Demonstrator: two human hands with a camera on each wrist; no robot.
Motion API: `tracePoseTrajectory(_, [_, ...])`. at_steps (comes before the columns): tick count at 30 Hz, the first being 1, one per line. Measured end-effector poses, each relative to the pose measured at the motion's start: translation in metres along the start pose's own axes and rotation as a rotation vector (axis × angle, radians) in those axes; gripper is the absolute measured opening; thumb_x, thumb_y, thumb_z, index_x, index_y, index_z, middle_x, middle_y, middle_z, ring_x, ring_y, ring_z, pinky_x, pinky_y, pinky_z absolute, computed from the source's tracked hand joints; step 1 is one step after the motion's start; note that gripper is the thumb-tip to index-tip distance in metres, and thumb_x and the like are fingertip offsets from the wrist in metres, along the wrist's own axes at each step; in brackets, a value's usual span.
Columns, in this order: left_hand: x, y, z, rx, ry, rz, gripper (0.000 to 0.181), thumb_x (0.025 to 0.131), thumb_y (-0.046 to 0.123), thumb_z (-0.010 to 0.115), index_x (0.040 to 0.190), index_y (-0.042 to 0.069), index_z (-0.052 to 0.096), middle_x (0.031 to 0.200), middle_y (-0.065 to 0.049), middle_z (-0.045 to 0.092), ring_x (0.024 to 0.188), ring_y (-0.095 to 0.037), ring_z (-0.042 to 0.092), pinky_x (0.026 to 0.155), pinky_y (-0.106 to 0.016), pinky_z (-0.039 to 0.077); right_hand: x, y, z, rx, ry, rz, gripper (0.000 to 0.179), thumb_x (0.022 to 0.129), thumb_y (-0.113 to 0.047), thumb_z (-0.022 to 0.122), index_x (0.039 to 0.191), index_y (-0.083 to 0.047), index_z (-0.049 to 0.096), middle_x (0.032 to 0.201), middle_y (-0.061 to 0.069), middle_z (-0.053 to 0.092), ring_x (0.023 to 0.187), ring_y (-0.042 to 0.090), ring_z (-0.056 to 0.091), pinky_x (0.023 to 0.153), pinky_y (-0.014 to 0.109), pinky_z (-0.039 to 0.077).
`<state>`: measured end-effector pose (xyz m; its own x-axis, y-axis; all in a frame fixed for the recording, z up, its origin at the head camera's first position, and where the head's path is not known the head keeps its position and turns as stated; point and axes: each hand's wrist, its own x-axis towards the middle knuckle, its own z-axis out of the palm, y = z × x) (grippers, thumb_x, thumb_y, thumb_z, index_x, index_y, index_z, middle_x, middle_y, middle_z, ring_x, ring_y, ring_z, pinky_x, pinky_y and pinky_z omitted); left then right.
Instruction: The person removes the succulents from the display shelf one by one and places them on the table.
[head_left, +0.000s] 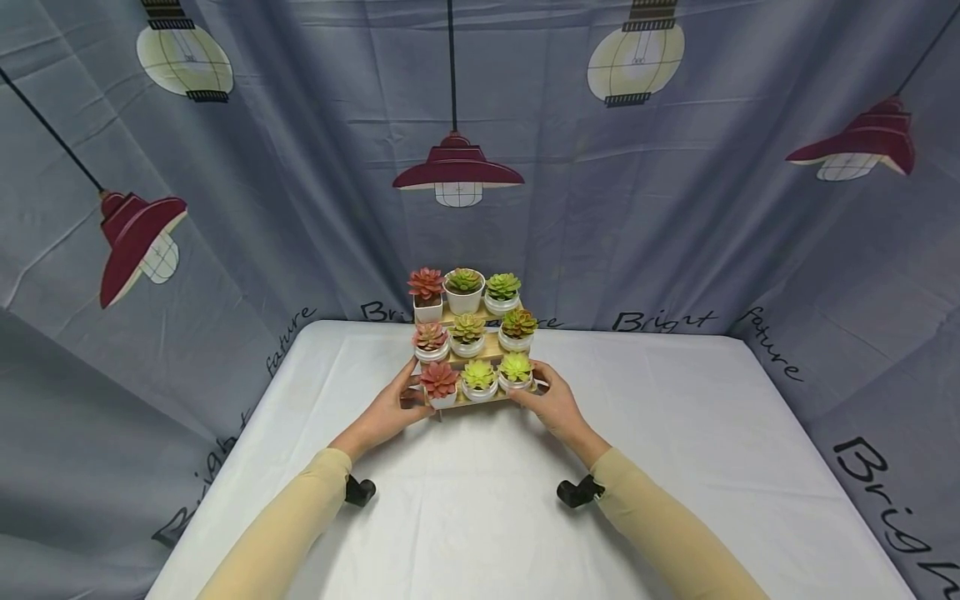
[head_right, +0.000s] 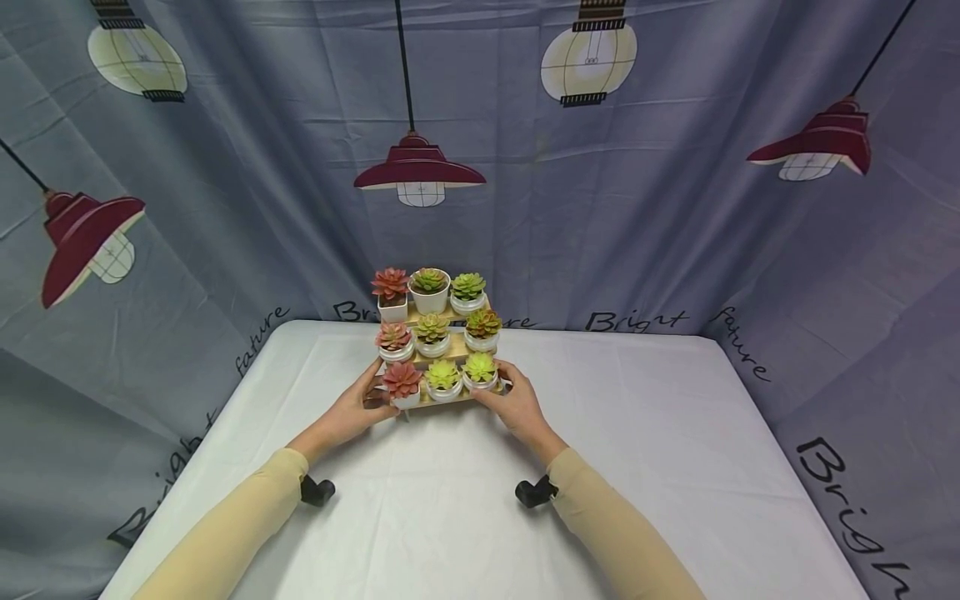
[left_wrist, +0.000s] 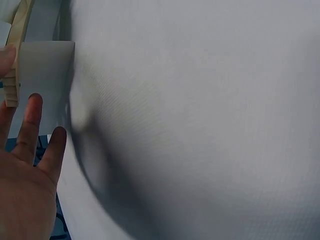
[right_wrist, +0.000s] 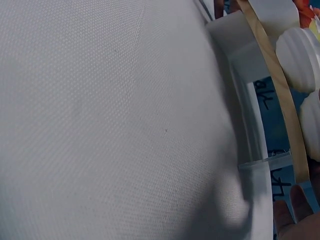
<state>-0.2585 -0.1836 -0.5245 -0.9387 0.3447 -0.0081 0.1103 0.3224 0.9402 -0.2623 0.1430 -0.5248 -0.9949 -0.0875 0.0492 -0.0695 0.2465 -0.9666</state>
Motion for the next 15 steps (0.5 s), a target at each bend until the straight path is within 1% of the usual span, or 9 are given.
tracePoseTrajectory(3, [0.0013,-0.0003,-0.0025,-0.017,-0.019,-0.002,0.108,0.091,0.016,0.08,0.167,0.024,0.004,0.149,-0.015,0.049,0.12,-0.029,0.059,0.095,-0.041,0.052,0.0001,0.001,0.0001,-0.006,-0.003,0.005,0.074,0.086,-0.032,0.086,0.147,-0.008,0.05,0.143,0.013,0.052,0.136,0.03,0.044,0.115,0.048,0.034])
tracePoseTrajectory(7, [0.0017,0.0011,-0.0056,-0.013,-0.037,-0.006,0.109,0.091,0.015,0.08,0.167,0.022,0.002,0.147,-0.016,0.05,0.117,-0.028,0.06,0.093,-0.039,0.053,0.0001,0.0026,0.0007,-0.002,-0.006,0.007,0.075,0.086,-0.032,0.086,0.148,-0.008,0.05,0.143,0.014,0.052,0.135,0.03,0.045,0.113,0.048,0.036])
tracePoseTrajectory(10, [0.0013,0.0021,-0.0069,0.0,-0.036,-0.019,0.109,0.091,0.017,0.08,0.167,0.024,0.003,0.147,-0.015,0.05,0.117,-0.027,0.061,0.095,-0.041,0.053,0.0,0.0023,0.001,0.005,-0.005,0.013,0.076,0.085,-0.032,0.086,0.148,-0.008,0.05,0.144,0.014,0.051,0.134,0.03,0.045,0.112,0.048,0.038])
tracePoseTrajectory(13, [0.002,0.0028,-0.0074,0.011,-0.033,-0.035,0.108,0.09,0.02,0.082,0.167,0.028,0.005,0.148,-0.013,0.049,0.117,-0.026,0.061,0.096,-0.044,0.052,-0.0005,0.0007,0.0002,0.014,0.001,0.019,0.077,0.084,-0.033,0.087,0.148,-0.009,0.05,0.143,0.014,0.051,0.134,0.031,0.045,0.111,0.049,0.039])
tracePoseTrajectory(15, [0.0028,0.0033,-0.0077,0.011,-0.035,-0.037,0.108,0.09,0.022,0.082,0.167,0.029,0.006,0.15,-0.014,0.048,0.118,-0.026,0.061,0.098,-0.046,0.051,-0.0008,-0.0004,-0.0006,0.02,0.007,0.021,0.077,0.084,-0.034,0.088,0.147,-0.01,0.051,0.143,0.013,0.052,0.134,0.031,0.045,0.111,0.049,0.04])
